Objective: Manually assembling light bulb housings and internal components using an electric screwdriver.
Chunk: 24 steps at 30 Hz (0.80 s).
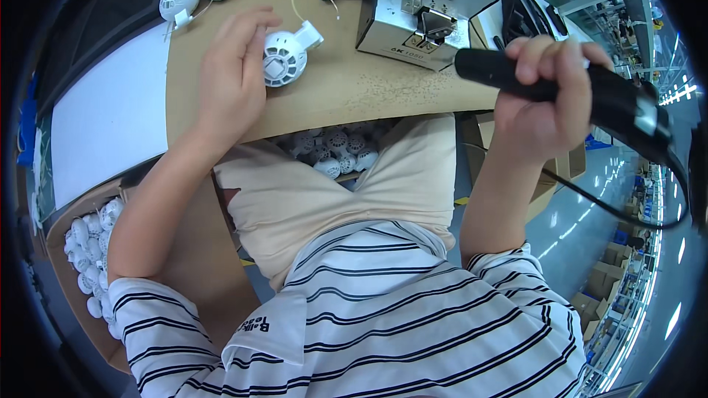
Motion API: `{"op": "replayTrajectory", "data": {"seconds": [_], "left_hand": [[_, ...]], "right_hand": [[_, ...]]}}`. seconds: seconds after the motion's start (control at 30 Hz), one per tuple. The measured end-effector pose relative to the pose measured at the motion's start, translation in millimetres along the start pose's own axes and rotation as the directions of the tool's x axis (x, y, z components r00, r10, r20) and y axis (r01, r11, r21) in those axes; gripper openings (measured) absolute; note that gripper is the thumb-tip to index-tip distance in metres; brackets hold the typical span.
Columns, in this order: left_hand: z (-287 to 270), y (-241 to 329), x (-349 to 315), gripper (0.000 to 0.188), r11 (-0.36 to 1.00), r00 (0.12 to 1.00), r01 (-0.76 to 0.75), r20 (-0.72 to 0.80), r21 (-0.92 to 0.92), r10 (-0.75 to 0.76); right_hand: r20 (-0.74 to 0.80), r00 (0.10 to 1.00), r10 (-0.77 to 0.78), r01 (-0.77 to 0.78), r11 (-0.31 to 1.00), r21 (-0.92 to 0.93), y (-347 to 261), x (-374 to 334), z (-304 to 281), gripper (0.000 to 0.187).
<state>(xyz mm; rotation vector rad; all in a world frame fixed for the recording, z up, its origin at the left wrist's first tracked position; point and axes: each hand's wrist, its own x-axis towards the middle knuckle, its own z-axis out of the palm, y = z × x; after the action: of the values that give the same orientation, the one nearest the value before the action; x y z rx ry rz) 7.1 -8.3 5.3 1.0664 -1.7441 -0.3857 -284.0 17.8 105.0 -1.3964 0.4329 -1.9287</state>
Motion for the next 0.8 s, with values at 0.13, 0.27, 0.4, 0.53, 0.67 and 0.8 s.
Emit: {"op": "replayTrajectory", "data": {"seconds": [0.13, 0.27, 0.4, 0.53, 0.67, 0.8], "left_hand": [[1.2, 16.1, -8.3, 0.020, 0.993, 0.987, -0.030, 0.157, 0.115, 0.012], [-4.6, 16.4, 0.8, 0.019, 0.977, 0.954, 0.213, 0.212, 0.029, -0.214], [-10.3, 14.5, 1.0, 0.017, 0.942, 0.943, 0.319, 0.134, -0.102, -0.305], [2.1, 25.8, -12.7, 0.016, 0.926, 0.929, -0.368, -0.013, 0.080, 0.370], [16.1, 51.3, -60.8, 0.014, 0.749, 0.634, -0.663, 0.530, -0.005, 0.564], [28.6, 17.2, -66.3, 0.014, 0.917, 0.356, -0.378, 0.935, 0.128, 0.016]], "right_hand": [[-0.145, 0.963, -0.227, 0.172, 0.933, -0.315, 21.9, 13.6, 40.0, 0.023], [-0.169, 0.964, -0.205, 0.116, 0.896, -0.428, 23.6, 18.4, 44.4, 0.022], [-0.186, 0.976, -0.114, 0.027, 0.910, -0.414, 20.3, 17.0, 40.8, 0.020], [-0.236, 0.964, -0.122, 0.031, 0.934, -0.356, 24.6, 14.1, 32.0, 0.018], [-0.226, 0.966, -0.126, 0.063, 0.961, -0.268, 25.8, 23.3, 31.1, 0.028], [-0.252, 0.950, -0.185, 0.098, 0.942, -0.320, 30.8, 30.8, 22.7, 0.020]]}}
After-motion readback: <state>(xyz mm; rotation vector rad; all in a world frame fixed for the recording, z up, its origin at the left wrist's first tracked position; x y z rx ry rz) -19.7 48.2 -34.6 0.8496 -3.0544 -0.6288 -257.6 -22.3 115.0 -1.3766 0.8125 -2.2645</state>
